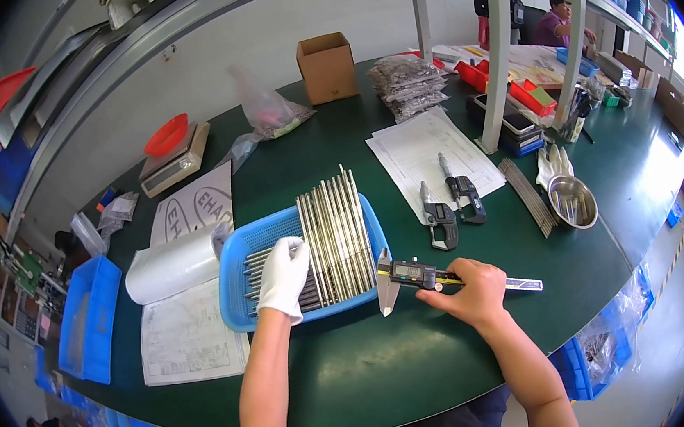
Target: Measuring the length of metal rods using a digital caliper for quality control.
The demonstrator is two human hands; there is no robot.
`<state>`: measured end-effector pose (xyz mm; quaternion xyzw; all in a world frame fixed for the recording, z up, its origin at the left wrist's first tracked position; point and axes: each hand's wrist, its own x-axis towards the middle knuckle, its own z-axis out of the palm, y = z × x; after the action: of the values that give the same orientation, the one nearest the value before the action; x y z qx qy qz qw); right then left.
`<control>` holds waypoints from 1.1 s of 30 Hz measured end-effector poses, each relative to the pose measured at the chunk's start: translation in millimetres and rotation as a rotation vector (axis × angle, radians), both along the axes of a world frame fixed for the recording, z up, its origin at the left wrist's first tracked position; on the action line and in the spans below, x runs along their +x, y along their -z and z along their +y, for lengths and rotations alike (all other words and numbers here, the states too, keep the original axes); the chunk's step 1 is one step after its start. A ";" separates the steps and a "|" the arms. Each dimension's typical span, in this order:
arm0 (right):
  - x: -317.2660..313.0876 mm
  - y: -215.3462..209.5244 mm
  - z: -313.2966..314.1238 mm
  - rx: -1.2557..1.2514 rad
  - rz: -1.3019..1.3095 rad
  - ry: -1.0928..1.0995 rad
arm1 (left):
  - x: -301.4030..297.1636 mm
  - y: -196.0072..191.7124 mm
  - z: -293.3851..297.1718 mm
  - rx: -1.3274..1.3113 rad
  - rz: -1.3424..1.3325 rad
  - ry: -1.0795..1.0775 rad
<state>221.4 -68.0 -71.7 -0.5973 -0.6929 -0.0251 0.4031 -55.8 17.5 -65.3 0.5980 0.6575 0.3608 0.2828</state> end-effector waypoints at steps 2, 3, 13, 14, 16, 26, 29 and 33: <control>-2.6 -0.1 0.3 0.022 0.012 -0.024 | -6.3 7.9 10.1 0.072 0.179 -0.034; -3.1 0.2 0.1 0.023 0.006 -0.039 | -4.8 6.3 16.0 -0.032 0.156 0.006; -11.0 4.5 -2.2 -0.133 -0.065 -0.091 | -10.5 21.9 22.4 -0.129 -0.158 0.056; -11.6 6.2 -0.1 -0.131 -0.068 -0.088 | -6.6 8.7 18.0 -0.110 -0.015 0.029; -12.1 4.6 0.2 -0.118 -0.054 -0.113 | -16.0 10.1 19.4 0.055 0.053 0.047; 0.5 6.3 -0.9 -0.150 0.027 -0.172 | -14.0 7.5 15.7 0.399 -0.392 -0.149; -4.1 3.9 -1.3 -0.138 0.000 -0.210 | -42.2 30.5 30.5 0.497 -0.504 -0.244; -9.2 8.4 -0.8 -0.175 -0.061 -0.246 | -44.1 23.2 25.0 0.420 -0.907 -0.362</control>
<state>212.3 -68.8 -80.1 -0.5395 -0.7724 0.0667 0.3284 -99.9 42.6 -88.5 0.3025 0.4754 0.7501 0.3462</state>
